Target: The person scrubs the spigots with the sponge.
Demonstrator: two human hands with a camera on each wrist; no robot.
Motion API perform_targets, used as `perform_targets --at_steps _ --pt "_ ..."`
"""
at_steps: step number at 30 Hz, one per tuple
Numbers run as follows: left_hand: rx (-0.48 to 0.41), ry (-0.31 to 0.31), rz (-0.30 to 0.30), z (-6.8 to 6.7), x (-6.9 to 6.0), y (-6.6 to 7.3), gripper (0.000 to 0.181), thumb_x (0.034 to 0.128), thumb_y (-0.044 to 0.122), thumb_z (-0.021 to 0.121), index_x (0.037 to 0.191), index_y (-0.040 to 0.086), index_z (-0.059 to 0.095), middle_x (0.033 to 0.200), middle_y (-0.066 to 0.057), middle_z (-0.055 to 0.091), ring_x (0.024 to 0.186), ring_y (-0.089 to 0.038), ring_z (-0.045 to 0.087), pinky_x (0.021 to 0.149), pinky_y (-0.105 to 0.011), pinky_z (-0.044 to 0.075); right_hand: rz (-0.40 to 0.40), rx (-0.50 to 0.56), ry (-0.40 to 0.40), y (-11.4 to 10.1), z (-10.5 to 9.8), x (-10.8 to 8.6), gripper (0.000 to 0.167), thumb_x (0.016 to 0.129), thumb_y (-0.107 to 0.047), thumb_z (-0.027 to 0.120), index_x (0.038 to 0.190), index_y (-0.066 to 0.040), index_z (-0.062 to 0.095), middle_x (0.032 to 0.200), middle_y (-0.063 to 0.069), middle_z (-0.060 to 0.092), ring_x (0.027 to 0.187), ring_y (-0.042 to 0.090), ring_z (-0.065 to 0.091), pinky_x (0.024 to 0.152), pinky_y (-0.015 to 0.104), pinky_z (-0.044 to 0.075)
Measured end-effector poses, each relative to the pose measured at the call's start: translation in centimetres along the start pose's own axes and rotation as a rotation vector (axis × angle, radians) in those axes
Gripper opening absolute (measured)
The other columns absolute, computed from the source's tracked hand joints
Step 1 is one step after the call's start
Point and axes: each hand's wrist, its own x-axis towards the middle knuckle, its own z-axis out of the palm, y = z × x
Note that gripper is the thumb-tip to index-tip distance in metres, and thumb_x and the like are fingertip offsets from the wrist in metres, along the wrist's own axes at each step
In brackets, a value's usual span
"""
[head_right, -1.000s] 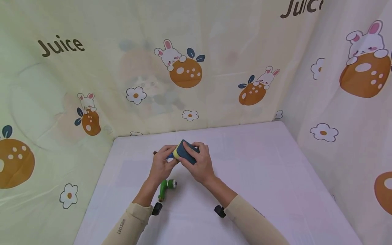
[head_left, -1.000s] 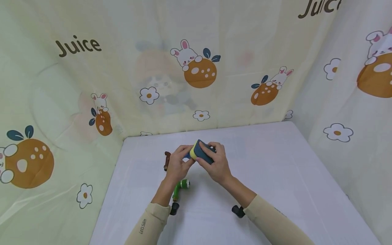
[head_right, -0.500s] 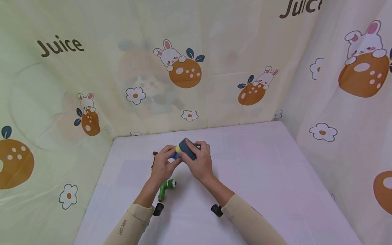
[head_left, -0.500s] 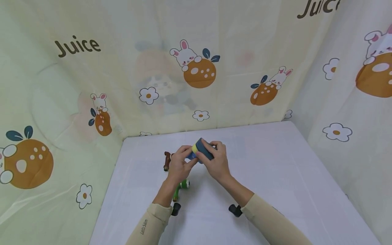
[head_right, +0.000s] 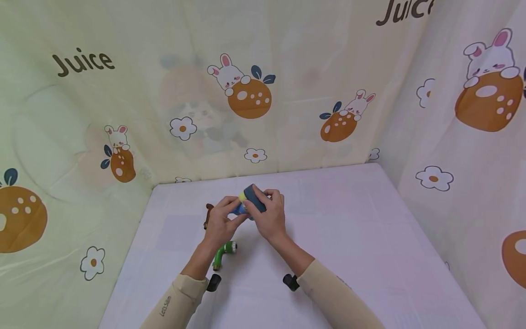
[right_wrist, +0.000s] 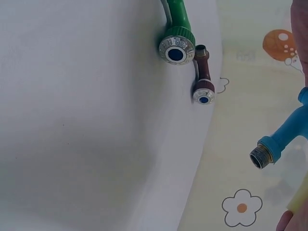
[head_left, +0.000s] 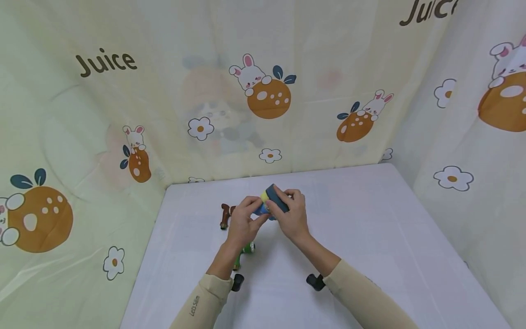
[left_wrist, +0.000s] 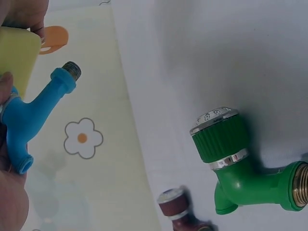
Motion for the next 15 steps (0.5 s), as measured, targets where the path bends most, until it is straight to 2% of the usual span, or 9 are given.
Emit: perform_targets --at_steps 4,8,15 --pt "0.003 0.003 0.029 0.1 0.0 0.0 0.043 0.0889 0.015 0.083 0.13 0.01 0.073 0.119 -0.005 0.069 0.11 -0.02 0.071 0.072 -0.026 0.062 0.03 0.004 -0.009 0.2 0.0 0.3 0.054 0.097 -0.042 0.073 0.146 -0.02 0.062 0.125 0.013 0.049 0.11 0.027 0.043 0.076 0.034 0.046" --pt "-0.004 -0.011 0.029 0.2 0.0 -0.1 0.043 0.0897 0.016 0.083 0.131 0.011 0.073 0.121 -0.004 0.068 0.114 -0.02 0.07 0.077 -0.03 0.063 0.066 0.019 -0.011 0.5 -0.2 0.6 0.055 0.098 -0.045 0.071 0.146 -0.02 0.062 0.125 0.015 0.05 0.11 0.028 0.044 0.076 0.035 0.046" --pt "-0.102 -0.072 -0.004 0.5 -0.5 -0.5 0.041 0.0905 0.019 0.082 0.13 0.015 0.073 0.122 -0.003 0.067 0.114 -0.021 0.068 0.09 -0.035 0.062 0.104 0.022 0.017 1.8 -0.3 0.7 0.057 0.097 -0.044 0.073 0.147 -0.019 0.061 0.128 0.016 0.05 0.111 0.027 0.046 0.078 0.032 0.046"
